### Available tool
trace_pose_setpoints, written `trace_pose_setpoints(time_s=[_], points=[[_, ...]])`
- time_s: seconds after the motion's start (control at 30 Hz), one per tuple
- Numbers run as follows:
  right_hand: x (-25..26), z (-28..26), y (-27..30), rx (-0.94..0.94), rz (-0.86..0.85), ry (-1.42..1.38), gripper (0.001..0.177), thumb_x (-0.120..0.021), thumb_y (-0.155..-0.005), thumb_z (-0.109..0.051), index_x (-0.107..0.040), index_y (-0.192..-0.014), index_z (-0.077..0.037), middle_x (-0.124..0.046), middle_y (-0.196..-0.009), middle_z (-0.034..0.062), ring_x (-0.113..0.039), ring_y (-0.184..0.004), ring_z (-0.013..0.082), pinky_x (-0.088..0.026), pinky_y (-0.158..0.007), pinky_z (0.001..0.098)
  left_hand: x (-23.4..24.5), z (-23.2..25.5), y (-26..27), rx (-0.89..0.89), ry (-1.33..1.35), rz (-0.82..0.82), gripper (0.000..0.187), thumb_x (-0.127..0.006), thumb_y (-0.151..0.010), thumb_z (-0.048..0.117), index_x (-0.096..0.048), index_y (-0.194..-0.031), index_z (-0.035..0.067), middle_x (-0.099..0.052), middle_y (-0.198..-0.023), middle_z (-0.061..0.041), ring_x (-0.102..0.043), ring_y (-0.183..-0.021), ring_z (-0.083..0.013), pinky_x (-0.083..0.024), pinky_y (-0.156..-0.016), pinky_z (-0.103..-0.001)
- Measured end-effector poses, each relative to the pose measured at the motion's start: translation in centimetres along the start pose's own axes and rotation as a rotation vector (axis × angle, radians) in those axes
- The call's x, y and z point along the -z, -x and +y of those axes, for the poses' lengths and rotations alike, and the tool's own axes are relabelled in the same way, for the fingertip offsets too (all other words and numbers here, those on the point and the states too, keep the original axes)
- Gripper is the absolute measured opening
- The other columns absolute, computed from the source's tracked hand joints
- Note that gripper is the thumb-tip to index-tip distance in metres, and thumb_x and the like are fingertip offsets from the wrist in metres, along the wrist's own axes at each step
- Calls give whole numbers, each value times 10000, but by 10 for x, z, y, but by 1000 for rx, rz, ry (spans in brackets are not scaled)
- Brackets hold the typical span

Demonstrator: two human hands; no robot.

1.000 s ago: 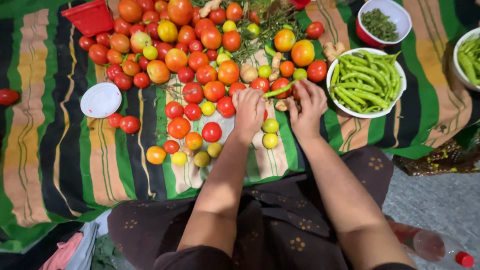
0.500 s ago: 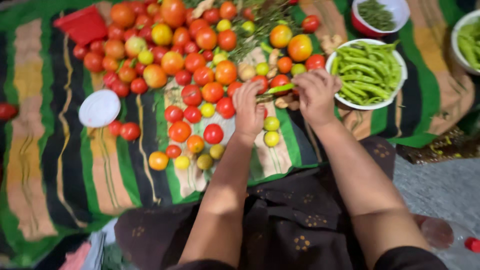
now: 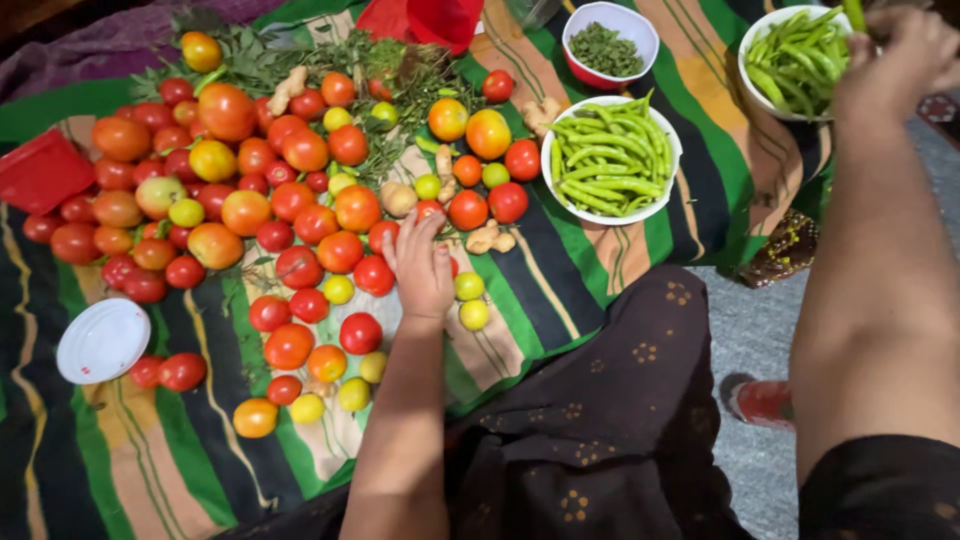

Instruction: The person sits on the floor and sorts a large pile of tomatoes, lemons, and ginger by hand. They pick up individual items, inspect them, and place them into separate piles or bowls, including a bowl of green chilies.

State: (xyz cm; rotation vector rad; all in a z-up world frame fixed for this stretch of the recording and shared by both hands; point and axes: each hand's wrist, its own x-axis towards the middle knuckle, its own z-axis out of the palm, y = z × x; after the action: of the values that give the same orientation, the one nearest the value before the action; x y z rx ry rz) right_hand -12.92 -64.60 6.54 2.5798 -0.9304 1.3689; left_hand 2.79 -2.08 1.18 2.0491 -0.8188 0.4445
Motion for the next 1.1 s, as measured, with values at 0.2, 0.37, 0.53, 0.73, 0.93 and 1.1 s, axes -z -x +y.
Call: trace_pose_setpoints(time_s=[0.2, 0.37, 0.53, 0.73, 0.93, 1.1], points=[[-46, 56, 1, -806, -113, -732, 139, -626, -964, -112, -749, -900, -120, -694, -927, 35, -647, -902, 207, -511, -913, 380, 1, 2, -1, 18, -3, -4, 372, -476, -1025, 245, -629, -1332, 101, -650, -1379, -88, -477, -1456, -324, -135, -1262, -570], [-58, 48, 7, -280, 70, -248, 149, -656, -818, -52, -802, -824, -20, -569, -962, 194, -538, -962, 383, -442, -815, 442, 0, 3, -3, 46, -6, -6, 366, -490, -995, 227, -642, -1309, 116, -658, -1369, -76, -484, -1447, -321, -150, -1260, -571], [-71, 23, -13, -846, 330, -1408, 150, -745, -785, -66, -689, -789, 73, -675, -878, 158, -643, -856, 313, -552, -820, 450, 0, -2, -1, 44, 1, -12, 372, -504, -989, 223, -642, -1318, 116, -655, -1366, -76, -480, -1452, -322, -159, -1259, -580], [-16, -115, 46, -51, -12, -947, 165, -547, -1066, 125, -563, -1210, 46, -633, -1237, 87, -627, -1179, 177, -547, -1105, 357, -6, -5, 1, 44, -17, -3, 376, -526, -972, 208, -642, -1320, 125, -643, -1384, -73, -472, -1452, -308, -184, -1261, -566], [81, -326, 151, 25, -209, -1090, 270, -541, -953, 124, -611, -1181, -2, -634, -1186, 130, -623, -1148, 256, -506, -1051, 369, -8, 3, -3, 50, -61, 35, 374, -591, -986, 237, -608, -1335, 105, -626, -1374, -101, -486, -1413, -340, -281, -1202, -530], [93, -396, 199, 300, -317, -1031, 156, -727, -982, -72, -666, -1125, -89, -696, -1157, 71, -660, -1112, 276, -499, -1006, 404, 3, -7, -16, 74, -125, 111, 327, -610, -1027, 166, -593, -1351, 123, -599, -1396, -94, -497, -1402, -323, -391, -1233, -496]])
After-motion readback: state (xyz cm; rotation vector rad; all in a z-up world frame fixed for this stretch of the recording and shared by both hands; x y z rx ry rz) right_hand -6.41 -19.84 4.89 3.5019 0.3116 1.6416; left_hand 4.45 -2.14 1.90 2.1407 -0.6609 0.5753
